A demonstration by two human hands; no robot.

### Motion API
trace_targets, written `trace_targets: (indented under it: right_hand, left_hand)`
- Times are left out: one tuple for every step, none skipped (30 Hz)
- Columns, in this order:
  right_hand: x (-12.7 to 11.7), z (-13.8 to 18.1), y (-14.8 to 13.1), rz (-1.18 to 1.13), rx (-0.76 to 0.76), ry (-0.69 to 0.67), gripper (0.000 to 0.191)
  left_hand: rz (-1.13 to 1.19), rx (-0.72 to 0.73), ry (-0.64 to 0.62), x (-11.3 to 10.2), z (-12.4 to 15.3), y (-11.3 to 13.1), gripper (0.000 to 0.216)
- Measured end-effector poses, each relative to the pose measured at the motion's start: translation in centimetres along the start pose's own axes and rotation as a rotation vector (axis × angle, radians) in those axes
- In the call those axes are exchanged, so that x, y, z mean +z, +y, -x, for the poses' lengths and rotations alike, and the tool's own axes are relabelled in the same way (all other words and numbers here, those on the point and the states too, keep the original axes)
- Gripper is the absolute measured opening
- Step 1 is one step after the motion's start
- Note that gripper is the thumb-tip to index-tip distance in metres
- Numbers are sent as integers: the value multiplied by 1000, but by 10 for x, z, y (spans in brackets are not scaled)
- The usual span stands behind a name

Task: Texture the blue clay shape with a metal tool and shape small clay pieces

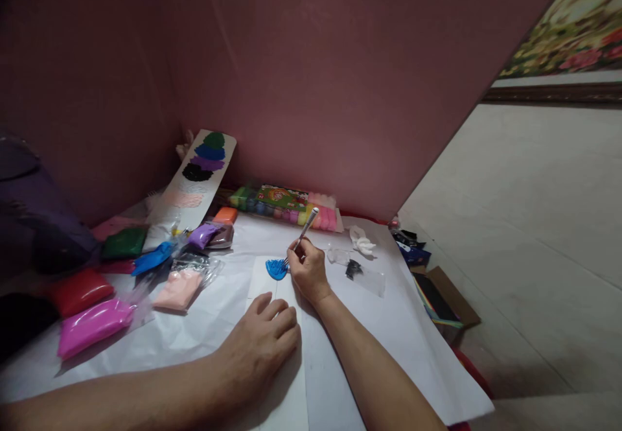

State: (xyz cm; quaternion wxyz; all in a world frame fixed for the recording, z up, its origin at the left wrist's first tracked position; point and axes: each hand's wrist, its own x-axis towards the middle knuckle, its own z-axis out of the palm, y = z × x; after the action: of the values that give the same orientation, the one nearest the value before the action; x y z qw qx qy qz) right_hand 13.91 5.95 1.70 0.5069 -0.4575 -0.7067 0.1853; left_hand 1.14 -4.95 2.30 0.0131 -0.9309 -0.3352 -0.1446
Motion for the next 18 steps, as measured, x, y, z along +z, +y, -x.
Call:
trace_targets:
  right_hand:
    - [0,0,0,3,0,3,9]
    - [0,0,0,3,1,7,9]
    - [-1,0,1,2,1,8,8]
    - [-1,0,1,-1,0,5,8]
    - [-1,0,0,-5,-2,-1,8]
    - [-2,0,0,-11,-5,-13,7]
    - [-2,0,0,-19,-7,-28,8]
    - [-2,1,0,-25,-7,-43,8]
    - [-3,1,-1,-30,-8,-57,7]
    - [-3,1,-1,-35,-7,-69,7]
    - [-3,2,-2,-39,-6,-78,7]
    - [-3,2,-2,-44,-3,-85,7]
    - [-3,2,-3,-49,1,-92,7]
    - [-3,2,-4,-53,4,-98,7]
    - [-4,3,-4,-56,7,-104,7]
    - [-4,3,-5,-56,7,-110,8]
    - [-4,3,-6,-53,6,-117,8]
    - [-5,3,-7,-46,3,-126,8]
  left_hand:
    - [0,-2,0,0,0,0,11]
    - [1,-5,-1,-1,0,0,10]
    - [0,-5,0,-1,0,1,10]
    - [-1,-5,0,-1,0,1,10]
    - [-3,-4,2,-1,0,1,9]
    - [-4,-4,3,0,0,1,9]
    - [-5,-4,5,0,0,1,10]
    - [-6,-4,8,1,0,1,10]
    - [-6,-2,9,1,0,1,10]
    - [-5,-1,8,1,0,1,11]
    - [-3,1,7,2,0,0,12]
    - [-3,2,5,2,0,0,13]
    - [-3,3,3,2,0,0,14]
    - [-3,4,2,3,0,0,15]
    - [-5,3,1,3,0,0,15]
    - [-7,2,2,3,0,0,14]
    - [-9,4,2,3,0,0,14]
    - [-11,6,2,3,0,0,14]
